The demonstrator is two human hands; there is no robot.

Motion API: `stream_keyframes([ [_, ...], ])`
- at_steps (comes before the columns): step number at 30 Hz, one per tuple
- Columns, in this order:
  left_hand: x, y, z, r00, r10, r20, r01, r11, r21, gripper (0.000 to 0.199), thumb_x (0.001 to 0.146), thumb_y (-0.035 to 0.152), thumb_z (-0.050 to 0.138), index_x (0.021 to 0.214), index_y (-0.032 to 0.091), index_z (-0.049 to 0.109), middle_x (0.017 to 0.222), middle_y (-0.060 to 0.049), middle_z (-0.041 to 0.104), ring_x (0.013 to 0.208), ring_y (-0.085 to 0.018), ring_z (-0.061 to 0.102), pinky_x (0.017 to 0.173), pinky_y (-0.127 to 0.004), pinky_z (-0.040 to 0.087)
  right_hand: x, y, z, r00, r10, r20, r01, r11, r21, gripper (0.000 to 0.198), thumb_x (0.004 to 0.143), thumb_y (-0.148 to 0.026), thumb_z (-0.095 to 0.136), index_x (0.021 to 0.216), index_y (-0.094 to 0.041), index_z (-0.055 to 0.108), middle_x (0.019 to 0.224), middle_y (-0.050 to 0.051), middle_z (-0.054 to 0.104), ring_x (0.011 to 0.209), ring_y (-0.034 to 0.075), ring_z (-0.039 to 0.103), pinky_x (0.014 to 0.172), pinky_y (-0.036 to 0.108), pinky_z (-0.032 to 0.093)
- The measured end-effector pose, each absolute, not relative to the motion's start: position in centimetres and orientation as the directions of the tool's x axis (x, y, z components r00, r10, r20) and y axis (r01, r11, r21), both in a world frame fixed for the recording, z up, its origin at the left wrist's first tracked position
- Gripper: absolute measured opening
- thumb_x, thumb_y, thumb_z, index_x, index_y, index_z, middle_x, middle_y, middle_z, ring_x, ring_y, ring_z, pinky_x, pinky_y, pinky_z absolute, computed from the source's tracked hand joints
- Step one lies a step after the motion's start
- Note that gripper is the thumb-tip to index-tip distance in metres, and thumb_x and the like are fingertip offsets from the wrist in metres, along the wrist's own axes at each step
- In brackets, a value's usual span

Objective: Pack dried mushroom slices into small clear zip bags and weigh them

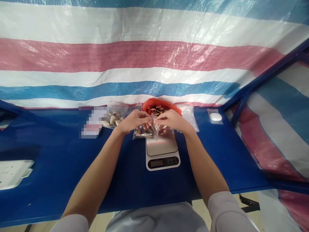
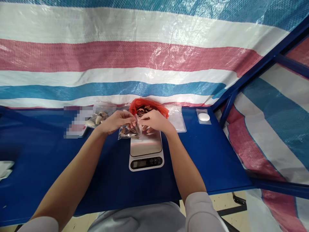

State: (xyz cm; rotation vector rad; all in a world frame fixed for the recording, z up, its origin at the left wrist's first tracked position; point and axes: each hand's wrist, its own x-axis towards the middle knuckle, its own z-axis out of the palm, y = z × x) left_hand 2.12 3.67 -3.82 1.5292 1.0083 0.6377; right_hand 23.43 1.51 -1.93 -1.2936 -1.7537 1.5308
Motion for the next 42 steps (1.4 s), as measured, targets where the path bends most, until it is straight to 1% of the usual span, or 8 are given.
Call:
stream_keyframes([
  [4,2.1,3.6,-3.9,0.497,0.858,-0.131,0.213,0.026,0.977,0.027,0.075,0.046,0.079,0.073,0.019,0.078,0.072,-0.007,0.074,0.061,-0.018,0.067,0.056,-0.029,0.056,23.7,1.6,-1.5,-0.478,0.860,-0.181,0.302,-0.033,-0.953,0.010,0.083,-0.023,0.072,0.080,-0.017,0.080,0.081,0.004,0.076,0.066,0.014,0.071,0.054,0.020,0.062],
  [7,2.0,3.5,-3.7,0.504,0.849,-0.160,0.226,0.049,0.973,0.028,0.074,0.047,0.081,0.071,0.019,0.078,0.070,-0.007,0.074,0.060,-0.018,0.067,0.056,-0.028,0.056,23.5,1.7,-1.8,-0.510,0.847,-0.150,0.279,-0.002,-0.960,0.012,0.083,-0.027,0.073,0.084,-0.018,0.082,0.084,0.004,0.077,0.069,0.014,0.072,0.055,0.021,0.062],
  [13,1.4,3.2,-2.8,0.520,0.835,-0.180,0.251,0.052,0.967,0.030,0.067,0.049,0.085,0.069,0.019,0.080,0.068,-0.008,0.075,0.058,-0.021,0.070,0.053,-0.029,0.058,22.8,2.0,-2.8,-0.518,0.844,-0.141,0.281,0.012,-0.960,0.015,0.083,-0.031,0.075,0.086,-0.018,0.082,0.083,0.005,0.077,0.064,0.013,0.070,0.053,0.021,0.061],
  [18,1.1,3.2,-2.8,0.505,0.835,-0.217,0.314,0.056,0.948,0.032,0.067,0.048,0.085,0.064,0.017,0.079,0.067,-0.011,0.074,0.054,-0.022,0.069,0.050,-0.030,0.057,22.5,2.0,-3.1,-0.489,0.864,-0.119,0.289,0.031,-0.957,0.013,0.082,-0.027,0.074,0.084,-0.017,0.082,0.079,0.004,0.076,0.063,0.013,0.070,0.057,0.022,0.062],
  [25,1.3,3.2,-3.2,0.512,0.851,-0.117,0.249,-0.016,0.968,0.026,0.072,0.044,0.081,0.062,0.020,0.077,0.064,-0.006,0.072,0.052,-0.017,0.064,0.048,-0.026,0.054,22.5,1.7,-2.8,-0.473,0.875,-0.098,0.275,0.041,-0.961,0.013,0.081,-0.027,0.075,0.084,-0.017,0.082,0.081,0.004,0.077,0.069,0.014,0.072,0.058,0.021,0.062],
  [36,1.4,3.4,-3.8,0.483,0.871,-0.091,0.248,-0.036,0.968,0.012,0.072,0.026,0.072,0.062,0.020,0.074,0.062,-0.002,0.068,0.054,-0.014,0.060,0.051,-0.025,0.049,22.5,1.5,-2.7,-0.399,0.907,-0.132,0.238,-0.036,-0.970,0.011,0.077,-0.025,0.079,0.082,-0.016,0.080,0.077,0.004,0.076,0.066,0.015,0.073,0.059,0.022,0.063],
  [39,1.3,3.3,-3.6,0.494,0.863,-0.107,0.236,-0.015,0.972,0.013,0.072,0.028,0.074,0.062,0.020,0.074,0.063,-0.004,0.069,0.055,-0.015,0.061,0.051,-0.026,0.051,22.5,1.6,-2.7,-0.392,0.910,-0.133,0.233,-0.042,-0.972,0.012,0.078,-0.027,0.079,0.084,-0.016,0.080,0.078,0.004,0.076,0.064,0.013,0.072,0.058,0.021,0.063],
  [42,1.2,3.1,-3.2,0.500,0.855,-0.135,0.224,0.023,0.974,0.020,0.075,0.037,0.077,0.066,0.019,0.076,0.069,-0.008,0.073,0.057,-0.017,0.065,0.055,-0.030,0.055,22.2,1.7,-2.9,-0.389,0.912,-0.127,0.217,-0.043,-0.975,0.011,0.078,-0.027,0.079,0.082,-0.016,0.080,0.078,0.003,0.075,0.062,0.012,0.070,0.058,0.022,0.063],
])
